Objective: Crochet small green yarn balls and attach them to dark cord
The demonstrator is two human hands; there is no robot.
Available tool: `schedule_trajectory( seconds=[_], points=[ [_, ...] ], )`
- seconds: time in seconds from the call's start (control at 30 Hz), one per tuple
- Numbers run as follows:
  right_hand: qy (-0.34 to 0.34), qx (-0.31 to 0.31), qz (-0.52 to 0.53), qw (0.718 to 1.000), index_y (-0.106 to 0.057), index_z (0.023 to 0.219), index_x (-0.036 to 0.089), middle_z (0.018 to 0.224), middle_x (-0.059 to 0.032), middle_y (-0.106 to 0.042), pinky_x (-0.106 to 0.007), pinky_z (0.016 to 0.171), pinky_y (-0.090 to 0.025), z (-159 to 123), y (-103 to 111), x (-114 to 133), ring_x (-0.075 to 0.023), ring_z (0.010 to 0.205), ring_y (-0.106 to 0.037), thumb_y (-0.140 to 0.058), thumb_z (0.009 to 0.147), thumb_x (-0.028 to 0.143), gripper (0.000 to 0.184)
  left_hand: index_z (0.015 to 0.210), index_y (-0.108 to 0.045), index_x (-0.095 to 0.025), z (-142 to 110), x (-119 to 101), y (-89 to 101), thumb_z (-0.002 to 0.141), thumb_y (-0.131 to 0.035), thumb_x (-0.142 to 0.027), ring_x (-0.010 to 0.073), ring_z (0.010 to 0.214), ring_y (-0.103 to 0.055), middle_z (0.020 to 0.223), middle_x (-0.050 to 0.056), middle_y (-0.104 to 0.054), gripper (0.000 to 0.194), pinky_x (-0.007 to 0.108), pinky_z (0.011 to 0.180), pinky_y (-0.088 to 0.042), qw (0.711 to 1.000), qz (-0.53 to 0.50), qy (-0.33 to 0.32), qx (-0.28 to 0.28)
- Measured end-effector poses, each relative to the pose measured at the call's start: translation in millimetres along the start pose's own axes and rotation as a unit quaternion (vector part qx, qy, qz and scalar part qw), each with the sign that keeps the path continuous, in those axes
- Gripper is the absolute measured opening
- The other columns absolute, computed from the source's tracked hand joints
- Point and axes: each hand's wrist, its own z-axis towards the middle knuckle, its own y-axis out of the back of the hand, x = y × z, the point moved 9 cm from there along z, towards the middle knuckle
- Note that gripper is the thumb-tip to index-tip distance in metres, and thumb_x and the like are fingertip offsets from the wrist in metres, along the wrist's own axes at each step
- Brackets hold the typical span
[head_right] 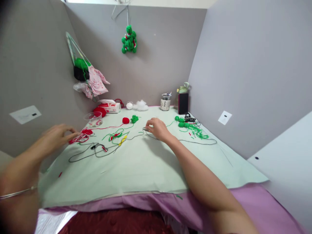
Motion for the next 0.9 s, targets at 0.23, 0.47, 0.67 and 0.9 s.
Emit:
schedule_trajectory(
  seconds=[0.23, 0.47, 0.67, 0.9],
  points=[
    [0.114, 0.057, 0.025, 0.992, -0.068, 0.082, 0.02, 0.089, -0.003, -0.065, -0.026, 0.071, -0.042, -22, -18, 65, -0.013, 0.073, -0.058, -0.061, 0.09, 0.019, 0.011, 0.126, -0.057, -0.025, -11, -125, -115.1, 0.077, -0.07, -0.051, 0.0254, 0.108, -0.061, 0.136, 0.01, -0.058, 0.056, 0.037, 0.085, -0.049, 0.933, -0.27, -0.071, 0.228],
    [0.039, -0.019, 0.292, 0.955, -0.065, 0.074, 0.019, 0.092, -0.0043, -0.066, -0.028, 0.074, -0.048, -11, 17, 52, -0.0155, 0.085, -0.061, -0.069, 0.082, 0.03, 0.014, 0.098, -0.064, -0.015, -9, -176, -171.1, 0.092, -0.055, -0.05, 0.0112, 0.061, -0.051, 0.064, -0.001, -0.051, 0.036, 0.024, 0.054, -0.033, 0.798, -0.453, -0.109, 0.382],
    [-0.067, -0.038, 0.553, 0.83, -0.053, 0.063, 0.018, 0.107, -0.0049, -0.07, -0.026, 0.083, -0.054, -5, 34, 28, -0.0169, 0.102, -0.065, -0.072, 0.071, 0.027, 0.022, 0.083, -0.058, -0.016, 3, -149, -158.9, 0.092, -0.056, -0.047, 0.0082, 0.049, -0.027, 0.059, -0.005, -0.033, 0.033, 0.024, 0.044, -0.016, 0.768, -0.49, -0.068, 0.406],
    [-0.117, -0.01, 0.657, 0.745, -0.05, 0.072, 0.019, 0.07, 0.0043, -0.057, -0.012, 0.054, -0.05, -4, 26, 20, -0.0075, 0.069, -0.063, -0.077, 0.071, 0.028, 0.028, 0.073, -0.052, -0.017, 3, -132, -134.6, 0.093, -0.054, -0.044, 0.0085, 0.05, -0.025, 0.061, -0.003, -0.035, 0.033, 0.024, 0.045, -0.019, 0.778, -0.449, -0.073, 0.432]
  ],
)
